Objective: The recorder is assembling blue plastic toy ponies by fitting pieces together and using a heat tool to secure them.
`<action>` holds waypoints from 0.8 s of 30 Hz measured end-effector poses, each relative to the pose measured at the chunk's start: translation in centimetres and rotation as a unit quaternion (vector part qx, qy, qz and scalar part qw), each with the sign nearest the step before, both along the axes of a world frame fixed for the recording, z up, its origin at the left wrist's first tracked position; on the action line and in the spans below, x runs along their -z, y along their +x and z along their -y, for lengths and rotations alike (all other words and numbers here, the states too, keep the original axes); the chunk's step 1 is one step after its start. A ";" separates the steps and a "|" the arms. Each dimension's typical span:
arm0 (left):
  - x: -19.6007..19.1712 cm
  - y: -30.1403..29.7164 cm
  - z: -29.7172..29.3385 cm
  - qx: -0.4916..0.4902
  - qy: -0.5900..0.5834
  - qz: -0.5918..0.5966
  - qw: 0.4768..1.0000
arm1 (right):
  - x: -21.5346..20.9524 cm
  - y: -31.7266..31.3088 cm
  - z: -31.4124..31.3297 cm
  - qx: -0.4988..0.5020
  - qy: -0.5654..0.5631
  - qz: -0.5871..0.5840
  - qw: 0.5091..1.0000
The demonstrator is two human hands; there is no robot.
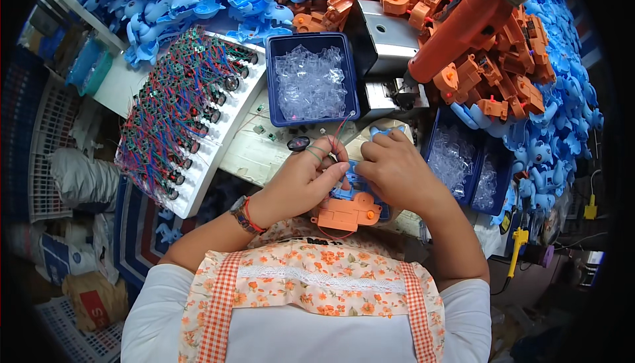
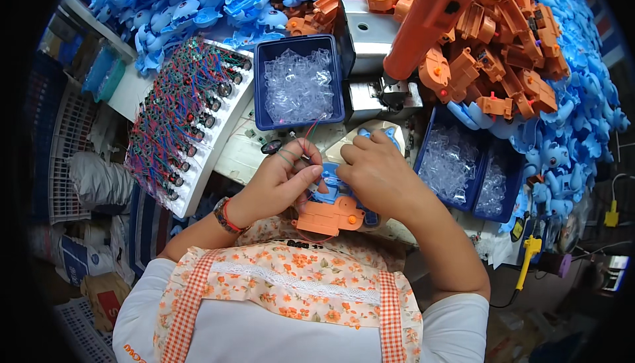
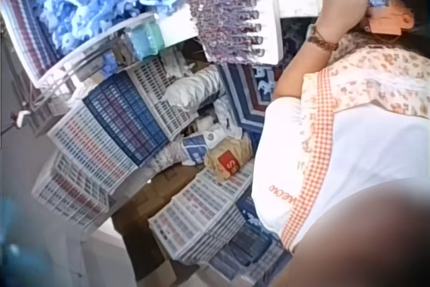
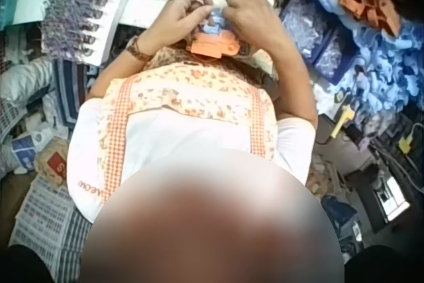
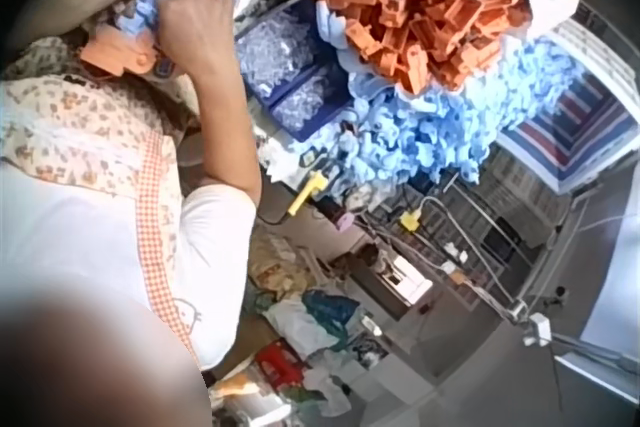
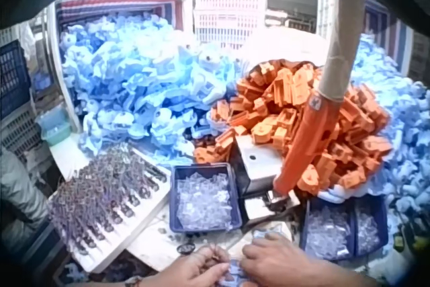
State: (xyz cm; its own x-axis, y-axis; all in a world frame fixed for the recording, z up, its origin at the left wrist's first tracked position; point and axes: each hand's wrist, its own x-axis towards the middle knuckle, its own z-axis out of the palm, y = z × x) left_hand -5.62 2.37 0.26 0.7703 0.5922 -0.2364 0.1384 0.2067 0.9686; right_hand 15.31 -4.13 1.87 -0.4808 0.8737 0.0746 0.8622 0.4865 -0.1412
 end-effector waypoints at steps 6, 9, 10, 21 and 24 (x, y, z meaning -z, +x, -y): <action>-0.3 0.5 0.2 0.027 -0.056 0.033 0.998 | -0.2 0.0 -1.4 -0.063 -0.021 0.036 0.997; -0.1 0.6 0.1 0.021 0.006 0.032 0.999 | 0.0 0.8 -2.4 -0.091 -0.068 0.004 0.993; 0.5 0.5 -0.1 0.007 0.004 0.042 0.999 | 0.0 1.2 -2.5 -0.094 -0.089 -0.025 0.991; 2.9 0.2 -0.2 -0.044 -0.022 0.088 0.995 | 0.1 1.2 -2.0 -0.070 -0.047 -0.053 0.995; 2.9 0.3 -0.2 -0.054 -0.047 0.110 0.991 | 0.0 1.0 -2.2 -0.085 -0.071 -0.025 0.994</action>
